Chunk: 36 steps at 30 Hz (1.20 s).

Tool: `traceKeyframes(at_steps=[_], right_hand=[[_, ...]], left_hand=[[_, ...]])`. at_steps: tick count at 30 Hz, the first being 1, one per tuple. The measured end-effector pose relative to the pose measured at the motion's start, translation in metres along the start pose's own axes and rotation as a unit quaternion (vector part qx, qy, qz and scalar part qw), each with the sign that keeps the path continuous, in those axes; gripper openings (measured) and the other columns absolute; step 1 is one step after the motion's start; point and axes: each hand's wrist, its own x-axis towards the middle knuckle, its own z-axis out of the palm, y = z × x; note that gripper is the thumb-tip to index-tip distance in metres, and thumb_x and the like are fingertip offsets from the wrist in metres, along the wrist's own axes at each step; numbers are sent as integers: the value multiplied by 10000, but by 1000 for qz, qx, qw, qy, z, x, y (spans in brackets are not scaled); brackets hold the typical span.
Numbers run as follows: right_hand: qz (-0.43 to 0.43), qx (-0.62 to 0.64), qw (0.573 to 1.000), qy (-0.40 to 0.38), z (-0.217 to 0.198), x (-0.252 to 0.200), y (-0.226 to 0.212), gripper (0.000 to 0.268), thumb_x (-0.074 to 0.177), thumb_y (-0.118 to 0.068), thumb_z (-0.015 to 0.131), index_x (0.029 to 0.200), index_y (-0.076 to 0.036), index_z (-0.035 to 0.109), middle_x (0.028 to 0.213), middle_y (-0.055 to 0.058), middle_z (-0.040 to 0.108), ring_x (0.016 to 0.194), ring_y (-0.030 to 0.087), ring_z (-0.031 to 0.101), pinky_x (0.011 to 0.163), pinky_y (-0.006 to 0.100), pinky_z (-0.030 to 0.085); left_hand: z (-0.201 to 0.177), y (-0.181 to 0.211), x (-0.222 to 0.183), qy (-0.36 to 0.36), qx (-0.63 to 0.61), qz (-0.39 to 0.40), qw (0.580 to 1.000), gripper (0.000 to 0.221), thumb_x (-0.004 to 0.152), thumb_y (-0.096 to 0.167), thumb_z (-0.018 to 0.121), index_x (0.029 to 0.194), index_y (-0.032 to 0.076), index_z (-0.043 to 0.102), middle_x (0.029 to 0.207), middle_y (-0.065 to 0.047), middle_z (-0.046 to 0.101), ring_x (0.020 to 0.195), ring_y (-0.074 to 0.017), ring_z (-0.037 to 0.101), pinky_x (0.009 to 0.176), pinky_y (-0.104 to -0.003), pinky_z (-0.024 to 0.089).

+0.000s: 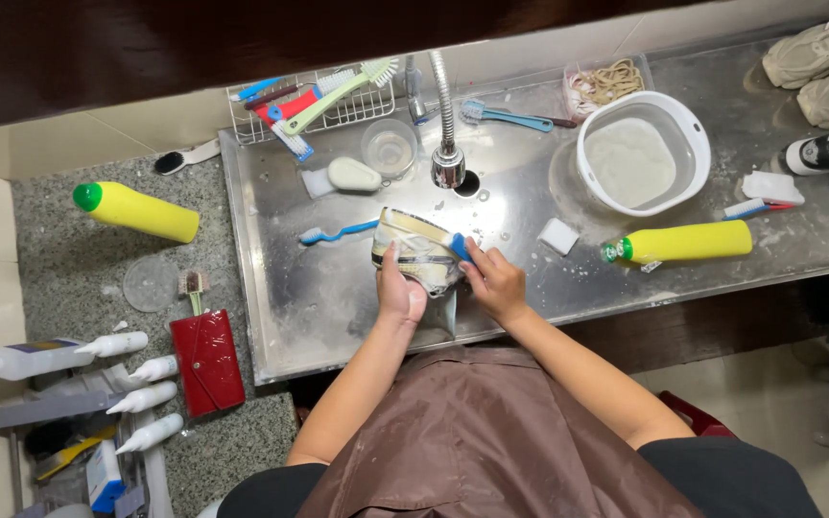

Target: Washing a sneaker in a utility sink using brushes and soap.

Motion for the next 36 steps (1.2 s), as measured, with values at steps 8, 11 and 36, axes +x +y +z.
traceKeyframes(at_steps=[8,11,36], right_hand=[[-39,-53,998,-24,11,-8,4,407,906,-299,772,1304,-225,724,728,41,558,531,243,569,488,384,463],[-34,-53,997,-42,12,12,-17,398,912,-326,766,1300,-253,720,725,27,561,538,232,582,490,380,468],[-118,-17,989,-84,18,48,-44,418,929,-345,742,1340,-290,691,757,40,569,564,253,576,502,398,459]], left_hand=[[-31,17,19,10,-15,-10,1000,494,1019,354,496,1396,35,517,1368,-128,616,1255,-289,589,1109,-462,441],[-38,10,27,-2,-15,-4,1000,516,1034,384,475,1421,44,507,1395,-124,599,1279,-291,570,1126,-462,425],[-82,-8,39,-37,-22,0,999,497,1096,377,504,1447,24,499,1435,-161,538,1321,-314,513,1167,-475,394]])
